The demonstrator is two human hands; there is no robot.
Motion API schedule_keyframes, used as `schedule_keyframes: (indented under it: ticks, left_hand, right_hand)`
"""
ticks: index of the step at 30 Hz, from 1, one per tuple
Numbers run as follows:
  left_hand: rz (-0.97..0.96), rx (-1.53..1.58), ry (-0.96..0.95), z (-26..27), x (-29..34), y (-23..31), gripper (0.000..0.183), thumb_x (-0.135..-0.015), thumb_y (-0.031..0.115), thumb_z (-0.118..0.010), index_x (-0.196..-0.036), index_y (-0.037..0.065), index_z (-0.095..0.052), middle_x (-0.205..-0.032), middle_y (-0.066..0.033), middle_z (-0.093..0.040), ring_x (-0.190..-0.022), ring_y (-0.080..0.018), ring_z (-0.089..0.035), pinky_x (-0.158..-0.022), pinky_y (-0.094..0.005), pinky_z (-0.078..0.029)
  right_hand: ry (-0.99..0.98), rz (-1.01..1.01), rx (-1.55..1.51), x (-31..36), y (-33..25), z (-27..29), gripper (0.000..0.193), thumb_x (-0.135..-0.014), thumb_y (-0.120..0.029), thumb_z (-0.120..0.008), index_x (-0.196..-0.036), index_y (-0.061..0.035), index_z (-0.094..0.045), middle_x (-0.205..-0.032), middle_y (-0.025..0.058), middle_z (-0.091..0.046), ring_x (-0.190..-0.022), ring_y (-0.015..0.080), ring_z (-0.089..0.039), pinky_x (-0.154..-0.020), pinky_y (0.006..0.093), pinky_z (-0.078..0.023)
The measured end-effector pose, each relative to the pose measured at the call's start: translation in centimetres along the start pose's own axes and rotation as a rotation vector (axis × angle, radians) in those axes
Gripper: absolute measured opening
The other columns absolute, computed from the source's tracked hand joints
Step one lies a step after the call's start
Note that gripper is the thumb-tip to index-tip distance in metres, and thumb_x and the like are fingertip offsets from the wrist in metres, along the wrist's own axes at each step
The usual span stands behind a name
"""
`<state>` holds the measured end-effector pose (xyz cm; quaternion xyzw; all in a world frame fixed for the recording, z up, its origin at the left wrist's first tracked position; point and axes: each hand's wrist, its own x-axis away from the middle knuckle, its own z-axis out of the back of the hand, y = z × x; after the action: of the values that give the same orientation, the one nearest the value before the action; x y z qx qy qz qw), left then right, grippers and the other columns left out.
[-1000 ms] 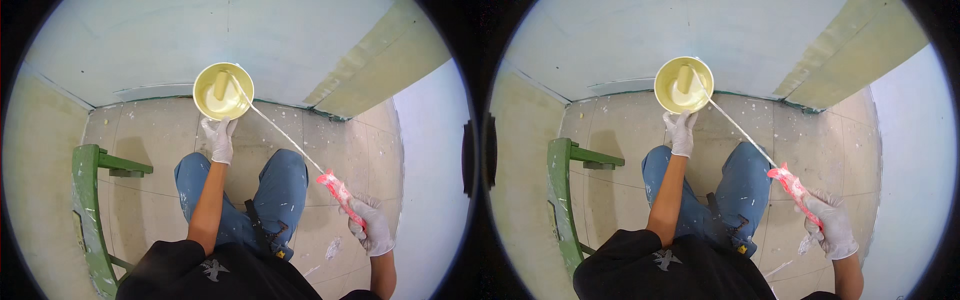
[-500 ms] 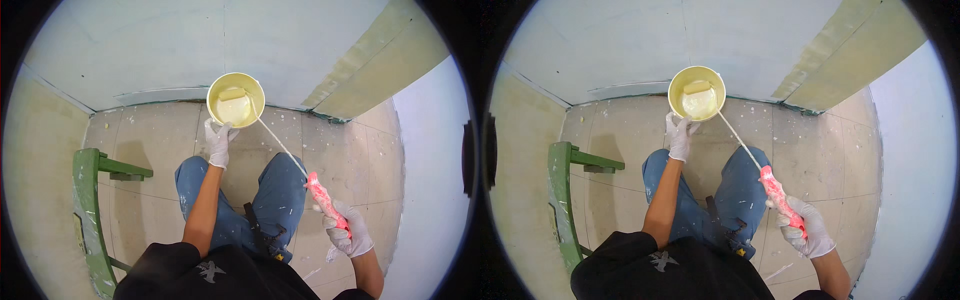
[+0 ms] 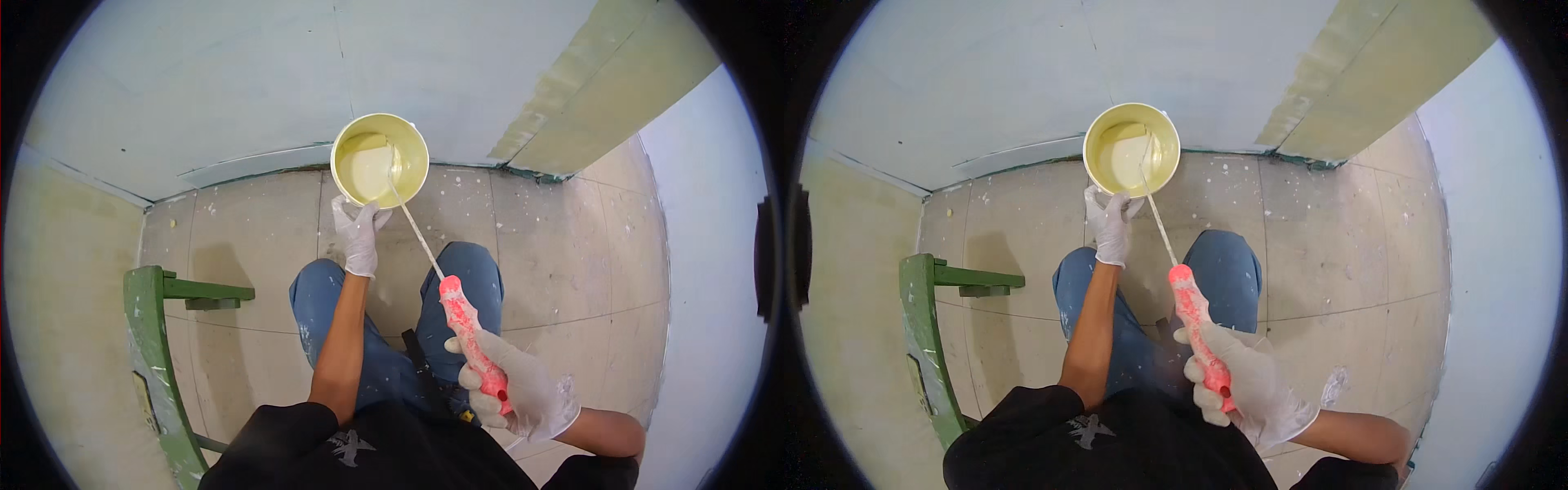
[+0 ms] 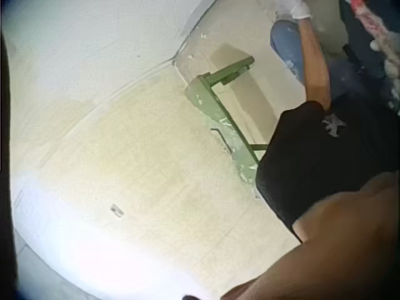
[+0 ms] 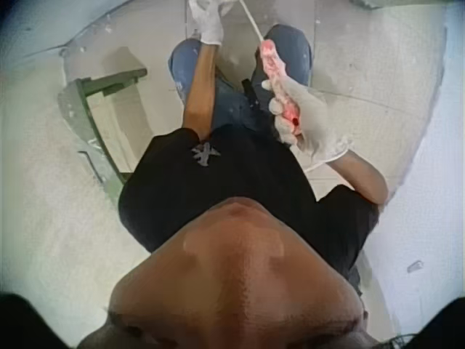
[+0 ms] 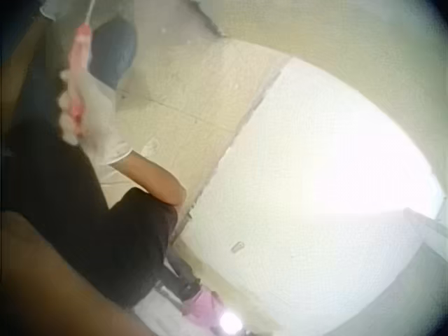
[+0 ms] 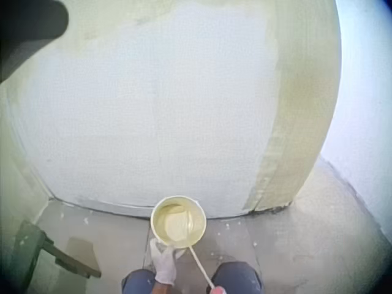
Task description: The recorder uses a paint roller on an extension pole to apply a light yellow or beige paint to a wall panel.
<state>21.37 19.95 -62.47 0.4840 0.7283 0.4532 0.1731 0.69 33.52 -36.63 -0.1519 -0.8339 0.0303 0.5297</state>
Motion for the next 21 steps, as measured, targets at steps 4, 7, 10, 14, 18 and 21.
schedule_keyframes:
  ticks: [4,7,10,14,18,21]
  left_hand:
    - [-0.002,0.015,-0.019,0.1,0.1,-0.1,0.041,-0.082,-0.007,-0.062,-0.114,0.004,-0.038,-0.106,-0.0147,-0.056,-0.091,-0.025,-0.065,-0.077,-0.0389,-0.062]
    - [-0.001,0.025,-0.01,-0.7,0.5,0.6,0.041,-0.082,-0.008,-0.062,-0.113,0.004,-0.038,-0.104,-0.0129,-0.056,-0.091,-0.0231,-0.065,-0.075,-0.0384,-0.062]
    - [-0.027,0.072,-0.008,-1.3,0.6,0.6,0.042,-0.081,-0.007,-0.063,-0.112,0.005,-0.038,-0.096,-0.0099,-0.057,-0.088,-0.0201,-0.064,-0.074,-0.0375,-0.062]
    - [-0.012,0.07,-0.049,-0.8,0.6,0.9,0.042,-0.084,-0.005,-0.062,-0.116,0.007,-0.036,-0.117,-0.0119,-0.051,-0.102,-0.0231,-0.06,-0.088,-0.0496,-0.056]
    - [-0.055,0.093,-0.039,-0.7,0.6,1.1,0.039,-0.085,-0.002,-0.063,-0.112,0.007,-0.036,-0.116,-0.0109,-0.049,-0.101,-0.0235,-0.06,-0.086,-0.0474,-0.057]
    - [-0.085,0.077,-0.046,-0.3,0.2,1.7,0.04,-0.084,-0.001,-0.064,-0.113,0.007,-0.037,-0.115,-0.0112,-0.05,-0.099,-0.0225,-0.061,-0.082,-0.047,-0.059]
  right_hand:
    - [0.012,0.015,0.019,0.0,1.2,-1.1,0.039,-0.1,-0.039,-0.05,-0.117,-0.0037,-0.052,-0.071,0.0049,-0.052,-0.045,0.0124,-0.047,-0.038,0.0273,-0.036]
    - [0.033,0.028,0.009,0.1,1.7,-1.6,0.037,-0.099,-0.035,-0.056,-0.112,-0.0003,-0.054,-0.068,0.0082,-0.055,-0.044,0.0137,-0.05,-0.037,0.0283,-0.037]
    - [0.057,0.018,0.065,0.2,2.2,-1.7,0.038,-0.099,-0.036,-0.055,-0.112,-0.0001,-0.054,-0.068,0.0079,-0.055,-0.044,0.0133,-0.051,-0.037,0.028,-0.037]
    - [0.044,-0.012,0.152,0.4,2.3,-1.0,0.038,-0.099,-0.035,-0.055,-0.112,0.0004,-0.055,-0.067,0.0076,-0.055,-0.044,0.0134,-0.052,-0.037,0.0276,-0.037]
    - [0.074,-0.026,0.28,0.7,1.5,-0.1,0.033,-0.099,-0.031,-0.055,-0.108,-0.0001,-0.057,-0.067,0.0083,-0.055,-0.043,0.0149,-0.052,-0.037,0.0294,-0.037]
    - [0.094,-0.007,0.364,1.3,0.6,1.5,0.033,-0.098,-0.03,-0.056,-0.108,0.0015,-0.059,-0.065,0.0081,-0.055,-0.043,0.0148,-0.052,-0.038,0.0298,-0.038]
